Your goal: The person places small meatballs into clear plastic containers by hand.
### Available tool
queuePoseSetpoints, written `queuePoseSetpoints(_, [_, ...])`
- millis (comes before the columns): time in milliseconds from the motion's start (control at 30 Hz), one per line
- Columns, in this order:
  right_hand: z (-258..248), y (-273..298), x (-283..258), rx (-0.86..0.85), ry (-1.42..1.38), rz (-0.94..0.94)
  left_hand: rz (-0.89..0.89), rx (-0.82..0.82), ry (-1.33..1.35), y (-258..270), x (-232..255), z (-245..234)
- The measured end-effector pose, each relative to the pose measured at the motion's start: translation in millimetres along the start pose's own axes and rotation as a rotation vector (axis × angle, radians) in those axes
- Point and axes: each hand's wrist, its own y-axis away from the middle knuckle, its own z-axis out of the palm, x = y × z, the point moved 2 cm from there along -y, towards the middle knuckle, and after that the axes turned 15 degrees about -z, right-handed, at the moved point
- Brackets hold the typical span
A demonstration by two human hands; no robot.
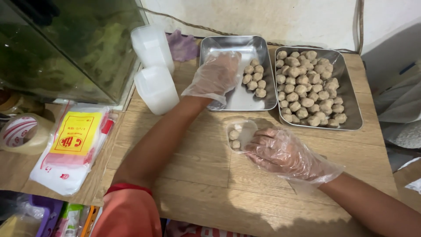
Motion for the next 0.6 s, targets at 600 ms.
queuePoseSetpoints(600, [2,-10,-38,-0.339,0.573,-0.909,-0.25,-0.354,0.053,1,11,-48])
